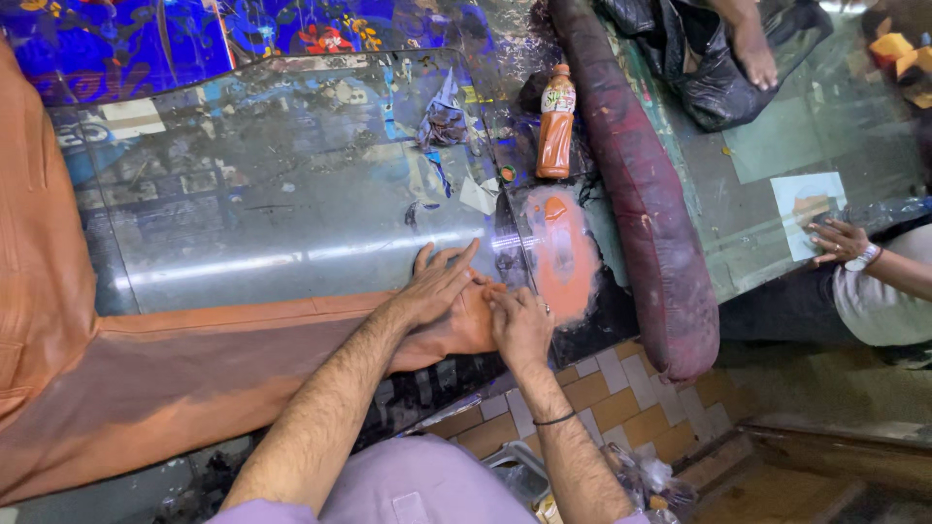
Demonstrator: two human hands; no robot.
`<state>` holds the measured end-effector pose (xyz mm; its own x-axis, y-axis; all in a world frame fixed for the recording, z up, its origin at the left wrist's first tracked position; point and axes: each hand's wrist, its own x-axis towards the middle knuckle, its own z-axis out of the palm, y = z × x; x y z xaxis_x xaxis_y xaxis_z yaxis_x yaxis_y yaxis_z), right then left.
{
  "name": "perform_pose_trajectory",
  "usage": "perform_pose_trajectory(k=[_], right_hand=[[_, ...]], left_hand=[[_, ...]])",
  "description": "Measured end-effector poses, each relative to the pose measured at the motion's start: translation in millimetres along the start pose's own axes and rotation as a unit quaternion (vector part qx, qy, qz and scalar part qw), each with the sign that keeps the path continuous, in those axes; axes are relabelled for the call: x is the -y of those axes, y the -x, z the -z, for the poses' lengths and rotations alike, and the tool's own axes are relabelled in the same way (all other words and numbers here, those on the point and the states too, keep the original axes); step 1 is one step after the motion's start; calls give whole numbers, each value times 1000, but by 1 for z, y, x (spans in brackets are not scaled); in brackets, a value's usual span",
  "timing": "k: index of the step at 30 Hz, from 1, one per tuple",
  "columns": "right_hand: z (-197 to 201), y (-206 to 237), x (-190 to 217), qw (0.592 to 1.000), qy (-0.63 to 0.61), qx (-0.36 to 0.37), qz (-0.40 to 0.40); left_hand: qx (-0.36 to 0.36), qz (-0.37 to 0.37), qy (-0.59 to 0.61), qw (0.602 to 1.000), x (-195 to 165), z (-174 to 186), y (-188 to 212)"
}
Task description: The person lays a brown leather jacket on a work table and rubs an orange dye block over the sleeve, spreading color along the leather. They reposition the jacket and continue rubbing dye over different sections of the sleeve and shoulder area.
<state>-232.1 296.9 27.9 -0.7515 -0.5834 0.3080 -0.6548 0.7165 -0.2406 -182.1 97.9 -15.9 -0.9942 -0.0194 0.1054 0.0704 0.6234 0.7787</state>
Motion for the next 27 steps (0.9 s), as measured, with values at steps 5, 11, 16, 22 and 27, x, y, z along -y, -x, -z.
perform_pose_trajectory(k=[5, 11, 16, 22, 27], right_hand=[[17, 16, 1, 999, -17, -20, 29], [17, 25, 11, 998, -10, -42, 38], [14, 21, 19, 993, -45, 29, 104], [19, 47, 23, 992, -34, -24, 122], [20, 69, 15, 996, -21, -56, 71]], left_hand=[[21, 23, 23, 999, 0, 0, 0], [8, 20, -4, 1000, 3, -3, 1], [-4, -31, -56, 998, 4, -4, 3], [26, 42, 17, 999, -4, 3, 1], [16, 25, 17, 999, -7, 4, 2]])
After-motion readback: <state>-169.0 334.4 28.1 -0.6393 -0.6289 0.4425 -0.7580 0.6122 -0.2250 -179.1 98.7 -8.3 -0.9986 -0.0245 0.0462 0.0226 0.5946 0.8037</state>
